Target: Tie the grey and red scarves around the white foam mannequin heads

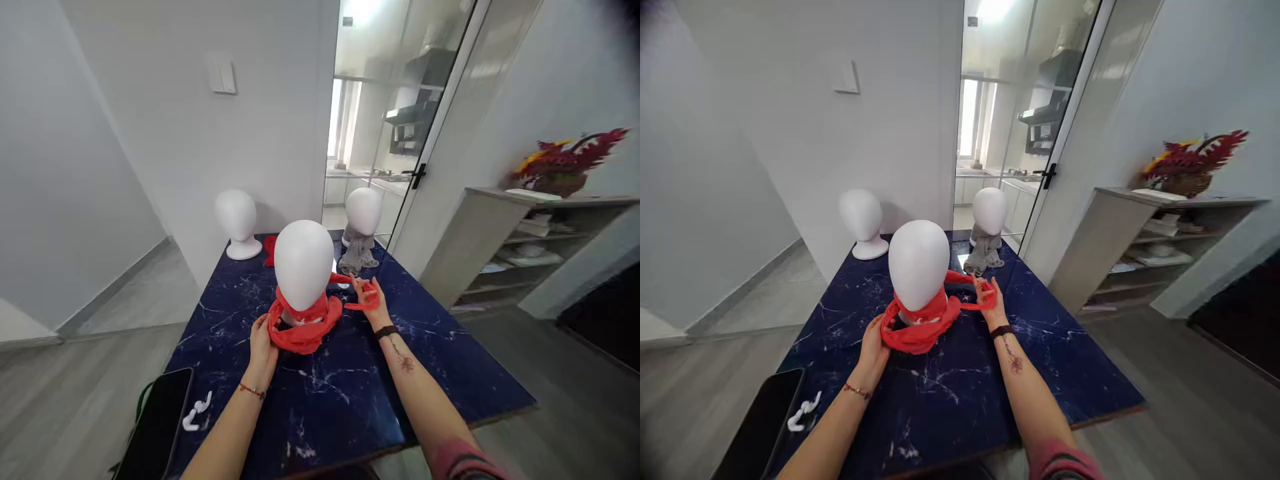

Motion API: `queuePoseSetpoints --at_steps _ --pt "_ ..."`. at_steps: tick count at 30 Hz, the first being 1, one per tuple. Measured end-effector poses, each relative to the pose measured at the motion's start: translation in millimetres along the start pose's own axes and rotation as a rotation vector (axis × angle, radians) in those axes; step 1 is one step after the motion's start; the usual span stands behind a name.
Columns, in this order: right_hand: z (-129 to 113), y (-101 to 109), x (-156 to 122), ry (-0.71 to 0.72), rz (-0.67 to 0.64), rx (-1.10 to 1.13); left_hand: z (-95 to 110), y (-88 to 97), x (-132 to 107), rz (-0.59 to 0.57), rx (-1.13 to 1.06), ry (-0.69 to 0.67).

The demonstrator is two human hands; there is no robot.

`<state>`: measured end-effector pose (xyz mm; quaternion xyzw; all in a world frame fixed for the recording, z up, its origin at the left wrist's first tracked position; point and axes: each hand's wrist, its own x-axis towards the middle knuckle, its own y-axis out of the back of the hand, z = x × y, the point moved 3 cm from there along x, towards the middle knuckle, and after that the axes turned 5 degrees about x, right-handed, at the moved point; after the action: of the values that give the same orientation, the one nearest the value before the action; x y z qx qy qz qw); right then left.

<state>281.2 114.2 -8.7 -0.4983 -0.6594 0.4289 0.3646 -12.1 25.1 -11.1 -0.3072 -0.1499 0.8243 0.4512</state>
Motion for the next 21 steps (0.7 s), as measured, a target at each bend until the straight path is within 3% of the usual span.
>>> queuePoseSetpoints --at_steps 5,9,11,13,15,18,21 --pt "-4 6 1 0.155 0.292 -0.679 2 -5.1 -2 -0.068 0.036 0.029" --pt "10 12 2 0.248 0.458 -0.932 1 -5.3 -5 -0.102 0.090 0.029" --pt "14 12 -1 0.336 0.528 -1.055 0 -3.0 -3 -0.084 0.223 -0.042" --pt "13 5 -2 0.418 0.560 -1.170 0 -0.3 -1 -0.046 0.490 -0.187" --pt "9 -10 5 0.467 0.539 -1.265 0 0.2 2 -0.020 0.792 -0.393" --pt "-3 -51 36 0.479 0.431 -1.373 -1 -2.8 5 -0.075 1.051 -0.645" --pt "-13 -109 85 0.418 0.282 -1.444 -6 -4.7 9 -0.163 1.146 -0.716"
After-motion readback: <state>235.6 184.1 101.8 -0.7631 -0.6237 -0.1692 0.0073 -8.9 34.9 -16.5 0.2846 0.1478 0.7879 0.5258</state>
